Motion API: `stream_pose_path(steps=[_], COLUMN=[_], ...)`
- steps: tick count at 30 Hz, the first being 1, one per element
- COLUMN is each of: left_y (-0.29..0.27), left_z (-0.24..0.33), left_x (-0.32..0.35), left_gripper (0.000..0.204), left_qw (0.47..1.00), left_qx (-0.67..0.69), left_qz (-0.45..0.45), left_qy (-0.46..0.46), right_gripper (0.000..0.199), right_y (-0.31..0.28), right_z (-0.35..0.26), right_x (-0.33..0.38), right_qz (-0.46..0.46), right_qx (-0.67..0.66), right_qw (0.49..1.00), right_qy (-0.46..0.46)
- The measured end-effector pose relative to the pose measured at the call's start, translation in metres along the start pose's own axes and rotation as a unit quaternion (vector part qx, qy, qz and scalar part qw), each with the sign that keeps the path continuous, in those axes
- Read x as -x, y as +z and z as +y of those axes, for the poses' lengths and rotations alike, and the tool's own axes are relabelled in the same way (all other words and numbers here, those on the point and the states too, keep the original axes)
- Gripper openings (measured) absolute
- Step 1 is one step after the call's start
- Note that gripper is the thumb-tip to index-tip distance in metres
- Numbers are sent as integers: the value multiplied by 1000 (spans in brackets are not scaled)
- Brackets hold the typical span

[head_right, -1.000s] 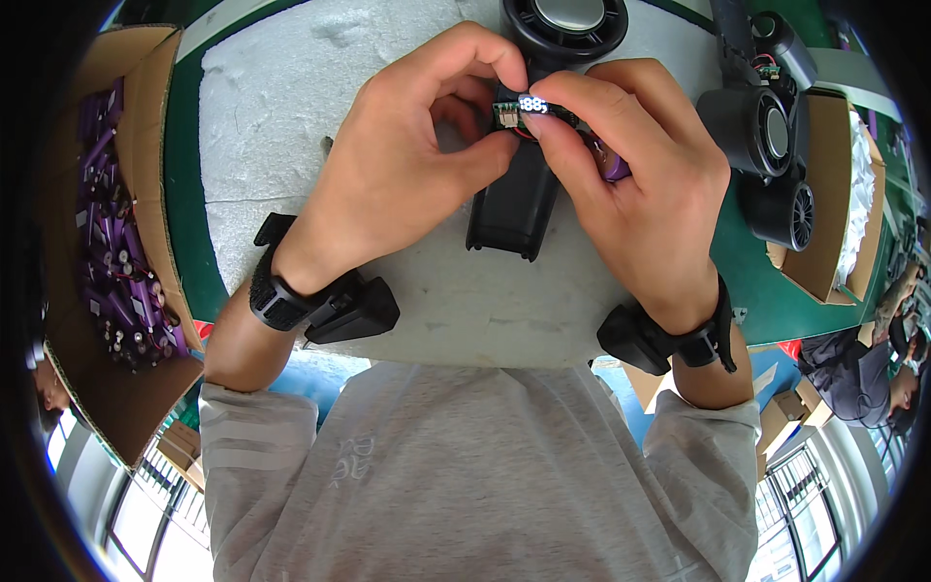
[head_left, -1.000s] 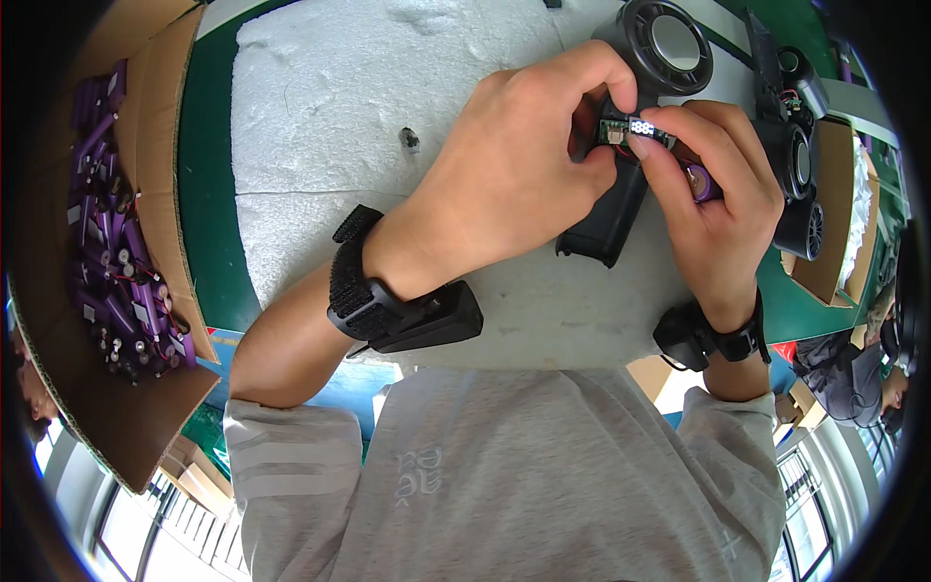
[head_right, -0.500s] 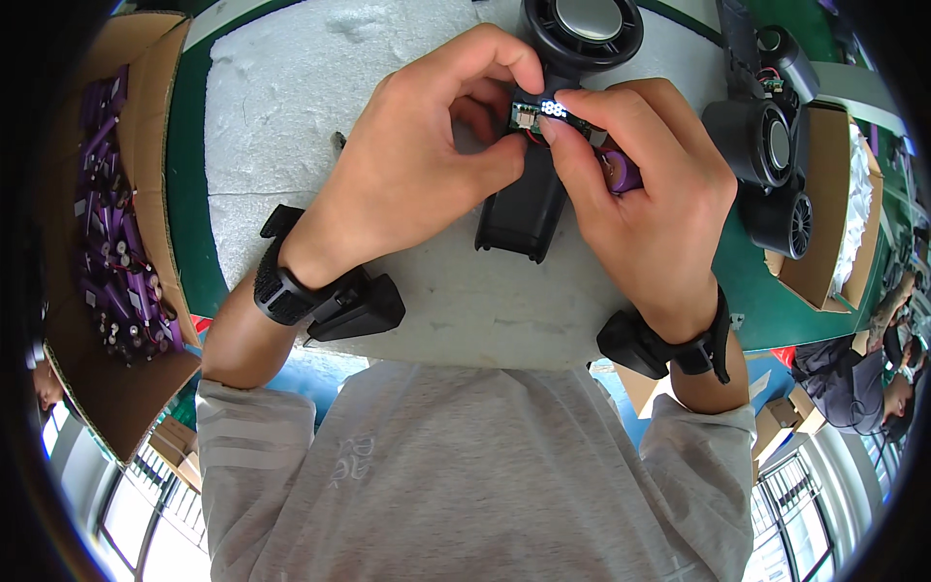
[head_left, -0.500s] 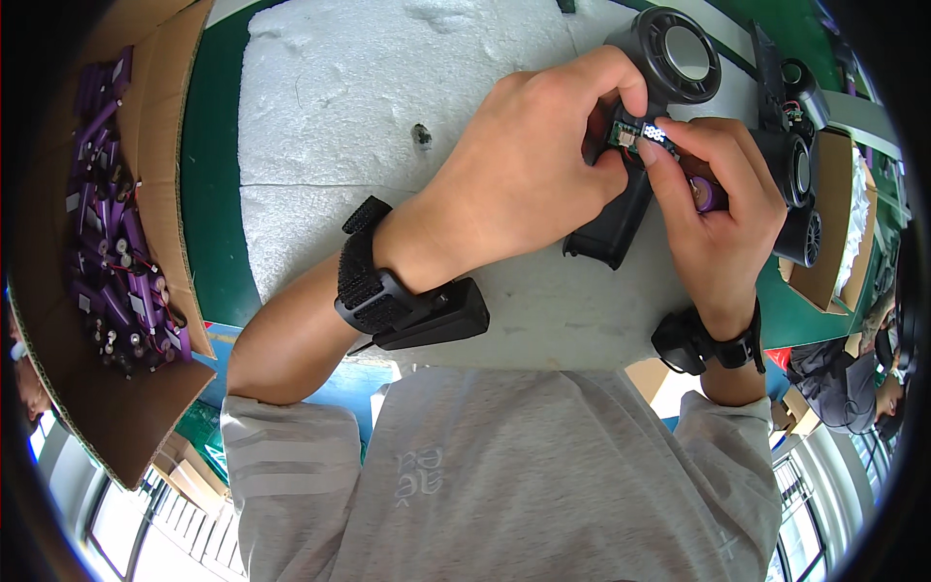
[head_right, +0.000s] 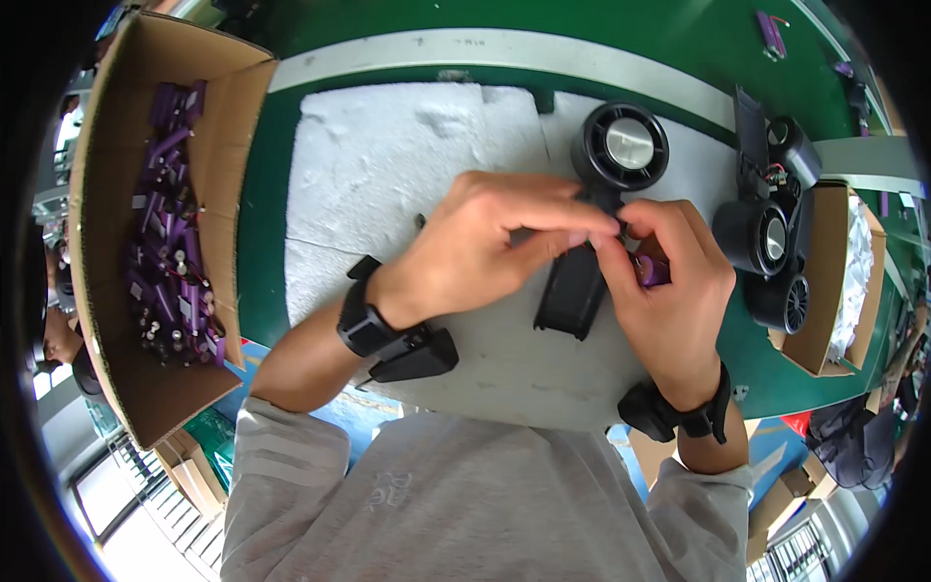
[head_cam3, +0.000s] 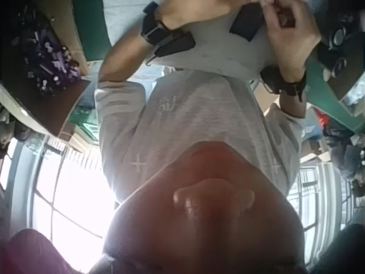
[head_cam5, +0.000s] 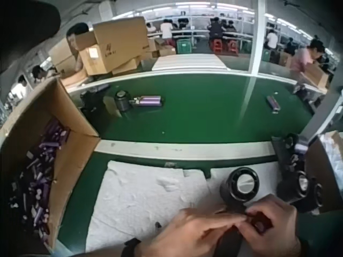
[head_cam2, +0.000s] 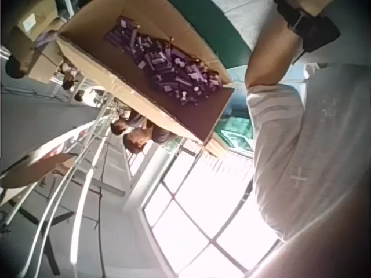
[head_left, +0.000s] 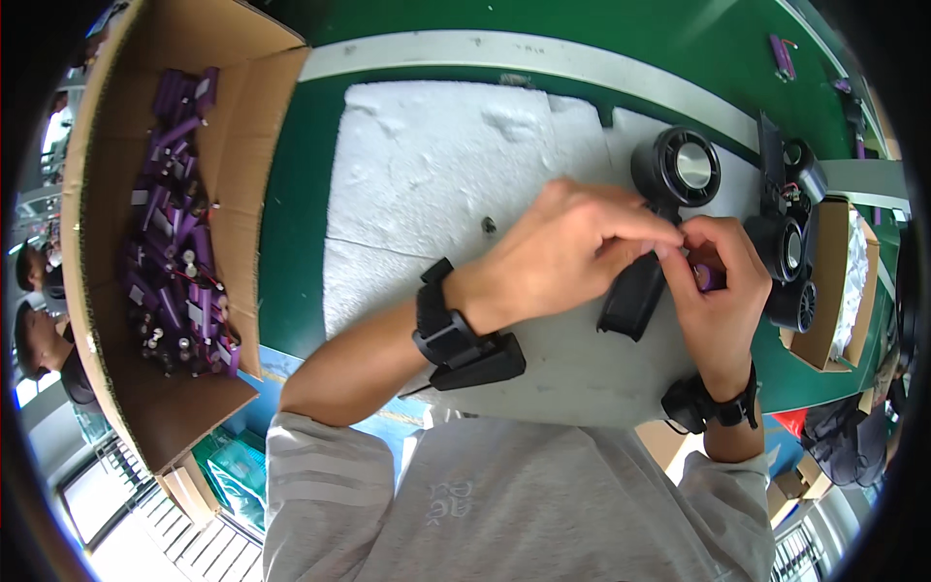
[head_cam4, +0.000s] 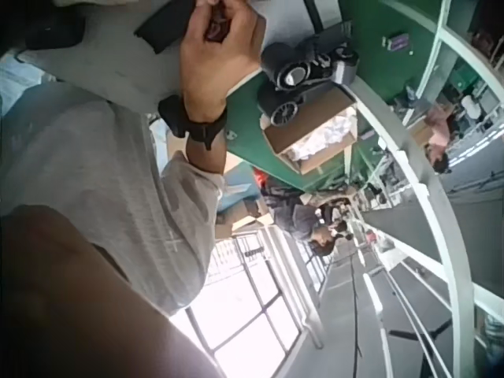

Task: The person assembles electric fans by taking battery packs from a box, connecting their wires to circuit boards, inserting the components into the fan casings, and placing the assembled fans onto a conveyor belt.

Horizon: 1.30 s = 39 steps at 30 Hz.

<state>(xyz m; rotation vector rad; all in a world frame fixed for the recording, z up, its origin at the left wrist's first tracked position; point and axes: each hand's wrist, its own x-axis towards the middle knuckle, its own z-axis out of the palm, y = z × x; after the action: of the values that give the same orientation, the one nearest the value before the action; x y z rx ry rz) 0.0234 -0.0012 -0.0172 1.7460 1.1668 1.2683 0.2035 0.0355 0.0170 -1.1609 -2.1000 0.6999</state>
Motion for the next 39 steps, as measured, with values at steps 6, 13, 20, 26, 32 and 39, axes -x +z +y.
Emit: stream_pose_path(steps=[6,13,20,26,32,39], left_y=[-2,-8,-24,-27,-22,-21], left_z=[13,9,3,9,6,9], left_x=[1,-1,-5,-6,-6,-5], left_gripper=[30,32,35,40,35,35], left_qw=[998,999,998,995,994,992], left_qx=[-39,-23,-19,5,13,21], left_qz=[-17,-24,16,-12,13,16], left_qy=[-45,-27,-65,-101,-108,-121], right_gripper=[18,22,23,15,12,9], right_y=[-10,-16,-15,-32,-33,-34], right_z=[1,1,6,12,6,3], right_x=[-1,-2,-9,-5,-1,1], right_qz=[-80,-166,-102,-119,-153,-180], right_qx=[37,24,64,106,116,211], right_qw=[996,986,978,975,967,936], right_qy=[-8,-6,-172,-154,-167,-217])
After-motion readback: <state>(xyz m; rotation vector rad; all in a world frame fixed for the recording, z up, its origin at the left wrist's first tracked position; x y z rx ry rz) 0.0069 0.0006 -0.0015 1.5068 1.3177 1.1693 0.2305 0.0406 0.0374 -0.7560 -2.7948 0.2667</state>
